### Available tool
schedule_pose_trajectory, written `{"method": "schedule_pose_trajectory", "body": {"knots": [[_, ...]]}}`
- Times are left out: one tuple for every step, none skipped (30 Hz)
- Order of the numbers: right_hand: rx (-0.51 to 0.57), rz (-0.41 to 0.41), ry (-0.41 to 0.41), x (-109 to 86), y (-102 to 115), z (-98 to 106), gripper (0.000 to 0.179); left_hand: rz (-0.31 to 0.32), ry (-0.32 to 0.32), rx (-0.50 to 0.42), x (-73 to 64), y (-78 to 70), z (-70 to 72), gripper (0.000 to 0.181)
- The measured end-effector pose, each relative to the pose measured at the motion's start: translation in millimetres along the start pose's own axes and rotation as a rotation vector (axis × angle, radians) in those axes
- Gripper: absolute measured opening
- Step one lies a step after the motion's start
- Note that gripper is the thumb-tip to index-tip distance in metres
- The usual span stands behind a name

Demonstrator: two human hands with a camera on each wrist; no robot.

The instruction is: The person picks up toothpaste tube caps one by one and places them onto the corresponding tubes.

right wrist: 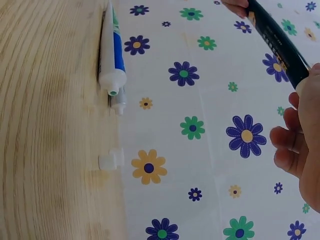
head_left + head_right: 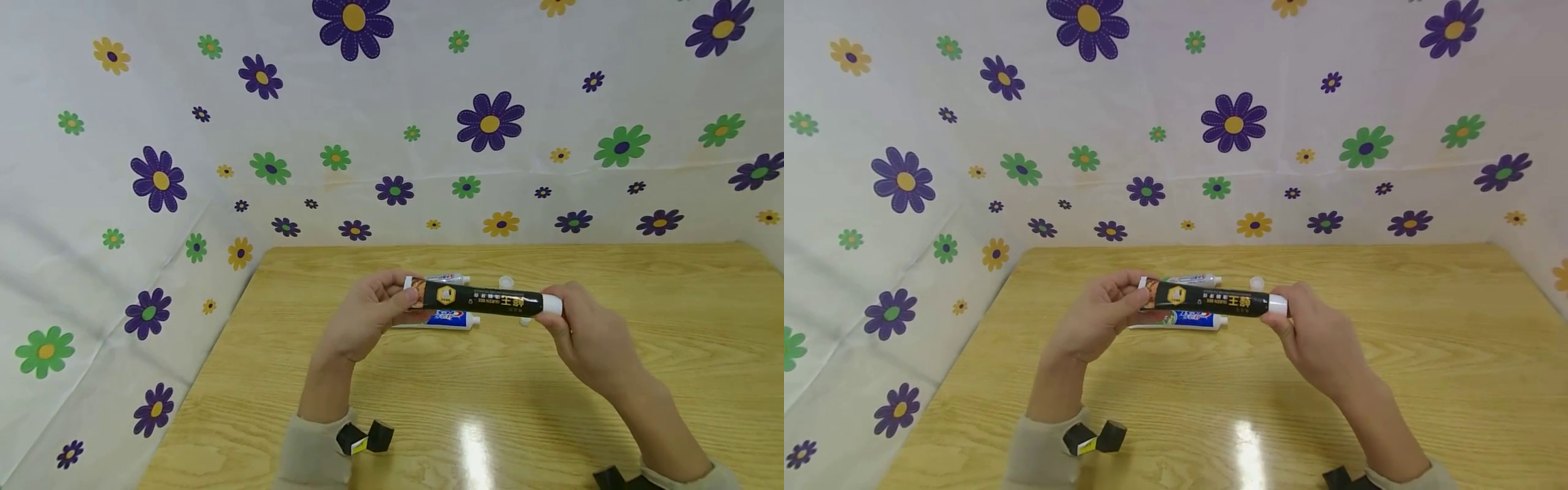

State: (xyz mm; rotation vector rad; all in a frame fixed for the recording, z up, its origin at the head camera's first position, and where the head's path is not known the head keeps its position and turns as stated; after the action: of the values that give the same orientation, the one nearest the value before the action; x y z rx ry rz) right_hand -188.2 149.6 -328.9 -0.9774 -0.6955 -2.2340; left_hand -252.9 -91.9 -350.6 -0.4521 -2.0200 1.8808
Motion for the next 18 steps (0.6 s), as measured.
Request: {"method": "schedule_pose_trajectory", "body": {"knots": [[-0.035, -0.006, 0.003, -0.3, -1, 0, 0.066, 0.001, -0.004, -0.007, -0.3, -0.4, -1.1, 0.029], [-0.053, -0.014, 0.004, -0.8, -1, 0, 0.067, -0.001, -0.009, -0.009, -0.6, -1.3, -2.3, 0.028], [-0.054, -0.024, -0.004, -1.1, -2, 1, 0.068, -0.01, -0.012, -0.008, -0.9, -3.0, -3.8, 0.028], [-0.046, -0.039, -0.018, -1.6, -3, 2, 0.069, -0.019, -0.014, -0.007, -1.3, -4.6, -5.4, 0.028], [-0.026, -0.052, -0.042, -2.2, -4, 4, 0.07, -0.027, -0.017, -0.008, -1.7, -6.1, -7.7, 0.027], [-0.003, -0.062, -0.079, -2.9, -6, 6, 0.069, -0.039, -0.015, -0.007, -2.2, -8.1, -10.7, 0.026], [0.016, -0.068, -0.119, -3.7, -7, 9, 0.068, -0.049, -0.015, -0.006, -2.5, -9.5, -13.6, 0.025], [0.049, -0.079, -0.164, -4.7, -8, 11, 0.065, -0.06, -0.015, -0.004, -3.1, -11.1, -16.8, 0.025], [0.086, -0.087, -0.214, -5.7, -10, 14, 0.063, -0.073, -0.013, -0.003, -3.8, -13.0, -20.3, 0.025], [0.117, -0.091, -0.263, -6.6, -12, 16, 0.06, -0.083, -0.015, -0.005, -4.4, -14.3, -23.4, 0.025], [0.149, -0.097, -0.309, -7.5, -15, 18, 0.057, -0.097, -0.017, -0.005, -5.1, -16.0, -26.5, 0.026], [0.171, -0.108, -0.346, -8.3, -17, 20, 0.054, -0.108, -0.023, -0.007, -5.8, -17.3, -28.9, 0.027], [0.193, -0.123, -0.372, -9.0, -20, 21, 0.053, -0.116, -0.033, -0.005, -6.5, -18.4, -30.8, 0.027], [0.221, -0.143, -0.394, -9.6, -22, 21, 0.051, -0.125, -0.043, -0.004, -7.4, -19.8, -32.8, 0.027], [0.236, -0.164, -0.404, -9.8, -24, 21, 0.049, -0.137, -0.051, 0.002, -8.1, -21.1, -34.4, 0.027], [0.246, -0.192, -0.404, -10.1, -26, 21, 0.047, -0.147, -0.059, 0.009, -8.8, -22.2, -35.9, 0.027], [0.275, -0.223, -0.402, -10.5, -28, 21, 0.045, -0.16, -0.067, 0.025, -9.6, -23.4, -37.2, 0.027], [0.303, -0.256, -0.392, -10.9, -30, 20, 0.044, -0.172, -0.074, 0.043, -10.3, -24.4, -38.4, 0.026]]}}
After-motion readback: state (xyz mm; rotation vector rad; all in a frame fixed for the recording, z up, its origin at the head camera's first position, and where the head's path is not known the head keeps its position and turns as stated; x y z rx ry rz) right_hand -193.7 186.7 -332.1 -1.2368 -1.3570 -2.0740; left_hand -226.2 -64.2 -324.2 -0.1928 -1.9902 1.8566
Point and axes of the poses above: each hand's wrist, its own x-axis towards the middle knuckle, its own z-axis out of the back of the hand, y = z × x, the point moved 8 cm from there along x, towards the middle knuckle, and after that the axes turned 3 degrees about x, right-handed, at the moved point
